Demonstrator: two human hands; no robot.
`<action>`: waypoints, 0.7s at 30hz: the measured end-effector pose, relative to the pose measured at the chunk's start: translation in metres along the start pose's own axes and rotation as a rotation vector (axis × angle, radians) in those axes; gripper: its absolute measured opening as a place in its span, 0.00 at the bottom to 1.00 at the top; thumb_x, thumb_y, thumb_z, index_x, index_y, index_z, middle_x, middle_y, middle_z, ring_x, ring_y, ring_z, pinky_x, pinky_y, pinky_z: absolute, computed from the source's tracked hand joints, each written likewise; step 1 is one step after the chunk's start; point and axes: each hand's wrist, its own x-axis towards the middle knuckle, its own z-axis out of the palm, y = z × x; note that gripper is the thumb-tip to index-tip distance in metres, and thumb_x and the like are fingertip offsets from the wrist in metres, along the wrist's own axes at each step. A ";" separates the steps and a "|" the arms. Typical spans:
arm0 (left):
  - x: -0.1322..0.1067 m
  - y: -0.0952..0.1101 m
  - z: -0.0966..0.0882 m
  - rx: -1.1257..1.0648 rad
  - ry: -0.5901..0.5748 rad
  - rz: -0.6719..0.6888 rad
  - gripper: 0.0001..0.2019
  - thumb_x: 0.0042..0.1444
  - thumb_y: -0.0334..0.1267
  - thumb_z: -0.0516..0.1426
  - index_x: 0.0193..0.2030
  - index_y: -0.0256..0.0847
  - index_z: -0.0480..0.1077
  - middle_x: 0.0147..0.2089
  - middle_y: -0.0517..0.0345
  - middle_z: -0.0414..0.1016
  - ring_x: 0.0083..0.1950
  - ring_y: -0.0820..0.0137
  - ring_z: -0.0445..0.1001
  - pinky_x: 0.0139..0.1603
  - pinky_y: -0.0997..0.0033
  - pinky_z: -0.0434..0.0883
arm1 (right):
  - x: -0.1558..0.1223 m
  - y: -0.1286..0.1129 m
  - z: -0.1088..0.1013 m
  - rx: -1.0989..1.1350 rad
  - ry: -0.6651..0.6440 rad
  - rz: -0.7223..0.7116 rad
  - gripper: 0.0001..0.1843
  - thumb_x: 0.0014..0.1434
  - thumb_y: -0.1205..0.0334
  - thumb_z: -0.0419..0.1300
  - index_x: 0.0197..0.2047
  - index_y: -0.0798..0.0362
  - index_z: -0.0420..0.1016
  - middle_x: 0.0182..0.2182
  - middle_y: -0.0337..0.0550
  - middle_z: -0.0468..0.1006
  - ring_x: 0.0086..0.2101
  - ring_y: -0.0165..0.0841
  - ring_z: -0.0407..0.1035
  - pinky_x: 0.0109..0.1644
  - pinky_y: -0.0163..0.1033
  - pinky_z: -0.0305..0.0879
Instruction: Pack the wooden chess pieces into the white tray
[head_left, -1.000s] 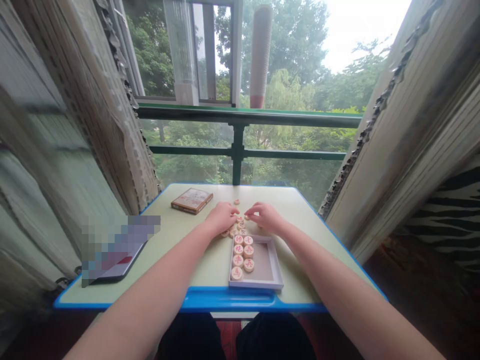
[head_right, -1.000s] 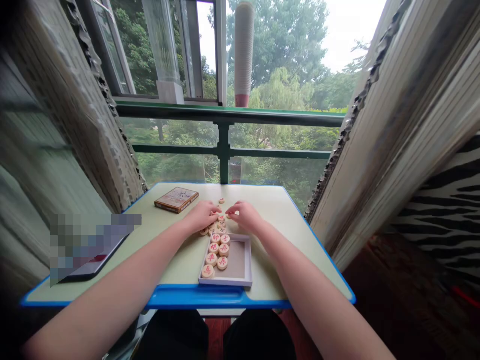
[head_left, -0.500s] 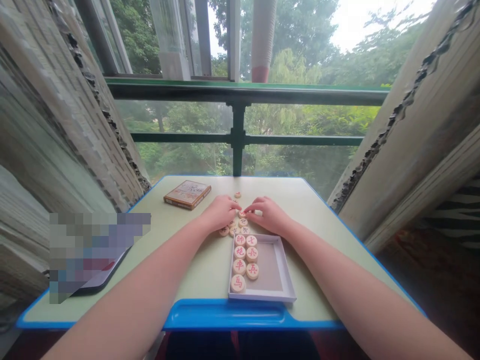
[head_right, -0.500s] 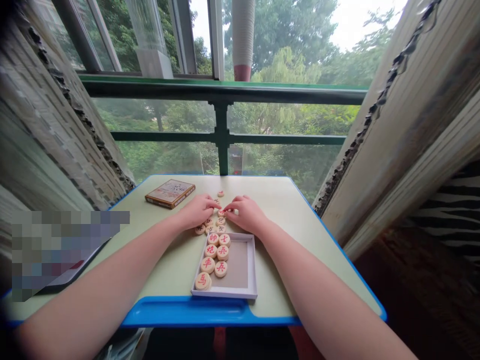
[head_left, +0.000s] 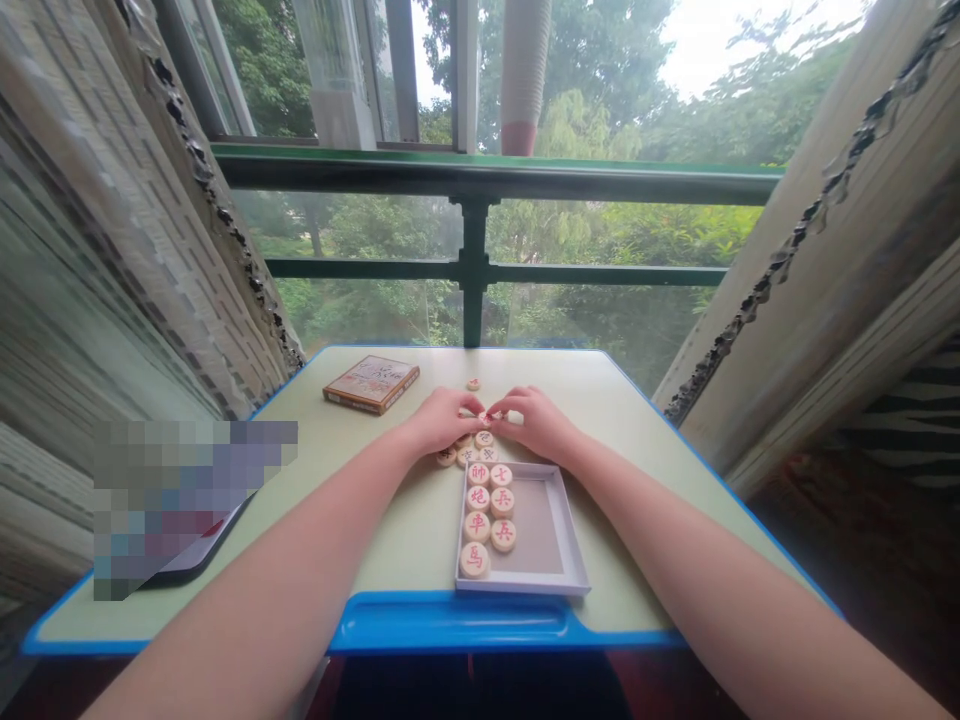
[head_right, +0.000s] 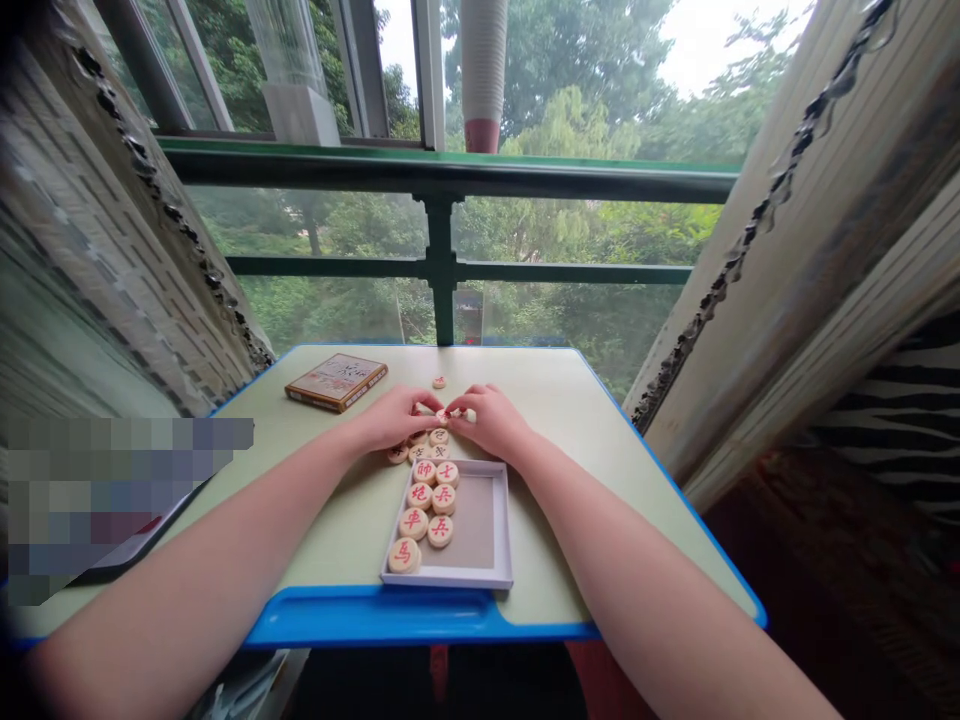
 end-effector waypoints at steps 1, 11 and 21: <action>-0.001 0.002 0.000 -0.010 0.016 -0.003 0.15 0.48 0.45 0.57 0.38 0.38 0.75 0.30 0.56 0.76 0.29 0.69 0.71 0.31 0.73 0.66 | 0.000 -0.001 -0.001 -0.002 0.013 0.007 0.09 0.52 0.59 0.61 0.37 0.50 0.78 0.33 0.44 0.75 0.35 0.33 0.64 0.45 0.40 0.60; -0.004 0.008 -0.002 -0.137 0.136 -0.003 0.17 0.50 0.46 0.56 0.39 0.34 0.75 0.29 0.57 0.75 0.31 0.70 0.71 0.35 0.74 0.66 | -0.001 -0.004 -0.009 0.081 0.045 0.049 0.10 0.54 0.59 0.60 0.39 0.51 0.78 0.33 0.44 0.75 0.35 0.33 0.63 0.42 0.39 0.59; -0.004 0.005 -0.002 -0.140 0.175 0.051 0.16 0.49 0.45 0.57 0.38 0.35 0.75 0.37 0.54 0.78 0.37 0.67 0.73 0.43 0.71 0.67 | -0.001 -0.004 -0.010 0.125 0.058 0.046 0.11 0.54 0.60 0.60 0.41 0.52 0.78 0.32 0.44 0.76 0.35 0.33 0.64 0.41 0.38 0.60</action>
